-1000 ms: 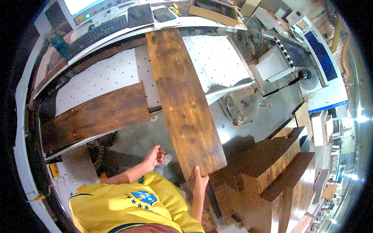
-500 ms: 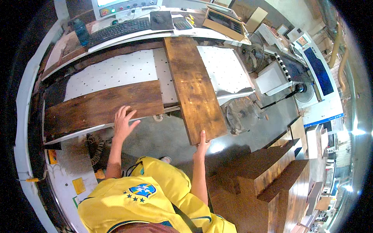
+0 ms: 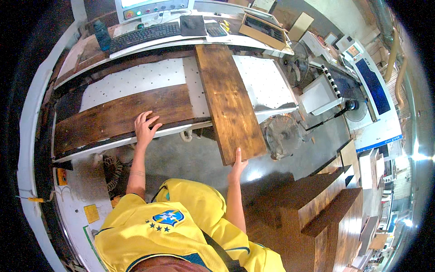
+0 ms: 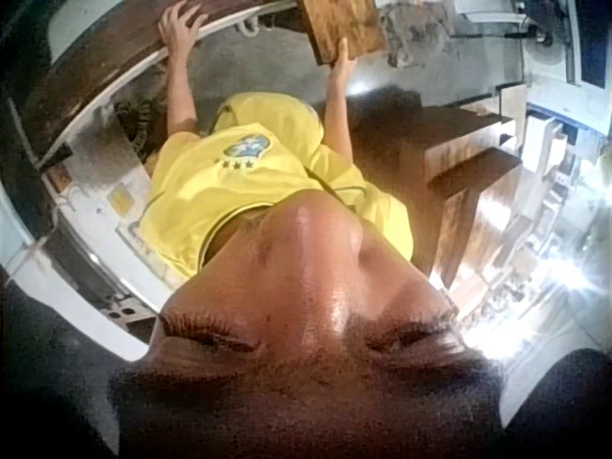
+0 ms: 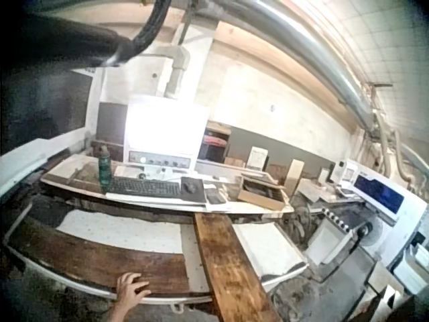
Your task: The person handles wood boards by moving them from a workspace surface to a stack, then repositions other boards on the work surface.
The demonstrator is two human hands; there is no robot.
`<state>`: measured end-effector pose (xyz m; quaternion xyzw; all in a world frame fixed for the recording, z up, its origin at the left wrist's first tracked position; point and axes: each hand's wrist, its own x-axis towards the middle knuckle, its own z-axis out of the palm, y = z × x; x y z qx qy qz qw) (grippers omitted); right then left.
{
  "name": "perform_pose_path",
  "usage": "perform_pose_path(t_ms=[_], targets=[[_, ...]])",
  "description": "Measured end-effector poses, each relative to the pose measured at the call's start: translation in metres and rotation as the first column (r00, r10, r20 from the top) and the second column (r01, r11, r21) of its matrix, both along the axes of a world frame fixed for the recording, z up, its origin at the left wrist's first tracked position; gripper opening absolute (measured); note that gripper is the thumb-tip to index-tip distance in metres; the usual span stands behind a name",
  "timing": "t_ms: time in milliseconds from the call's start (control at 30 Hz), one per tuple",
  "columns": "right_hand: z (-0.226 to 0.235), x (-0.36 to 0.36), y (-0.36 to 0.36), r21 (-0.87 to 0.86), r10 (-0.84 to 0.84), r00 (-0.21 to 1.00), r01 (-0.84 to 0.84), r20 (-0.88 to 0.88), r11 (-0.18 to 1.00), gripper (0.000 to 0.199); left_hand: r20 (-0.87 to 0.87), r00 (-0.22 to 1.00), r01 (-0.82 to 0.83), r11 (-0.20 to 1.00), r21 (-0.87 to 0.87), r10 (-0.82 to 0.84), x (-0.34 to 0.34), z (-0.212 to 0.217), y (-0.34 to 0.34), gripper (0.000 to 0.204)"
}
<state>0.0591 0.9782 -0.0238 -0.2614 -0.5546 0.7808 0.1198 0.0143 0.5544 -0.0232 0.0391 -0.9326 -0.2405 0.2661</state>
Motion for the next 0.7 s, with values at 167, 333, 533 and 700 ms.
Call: perform_pose_path(t_ms=[167,333,533,700], targets=[[-0.016,-0.003,0.013,0.019,0.028,0.998,-0.030,0.060,0.999,0.086,-0.064,0.998,0.000,0.998,0.055,0.004,-0.022,-0.004,-0.002,0.034],[-0.016,-0.004,0.010,0.016,0.077,0.997,-0.077,0.005,0.997,0.093,-0.032,0.999,-0.014,0.999,0.053,0.016,-0.022,-0.005,-0.002,0.036],[-0.061,-0.023,0.040,0.132,0.100,0.991,-0.088,-0.093,0.987,0.096,0.099,0.993,-0.061,0.998,0.036,0.057,-0.027,0.008,0.025,0.036],[-0.021,-0.009,0.008,0.074,0.065,0.998,-0.065,-0.007,0.995,0.086,0.115,0.991,-0.054,0.995,-0.080,0.063,-0.021,0.014,0.012,0.039]])
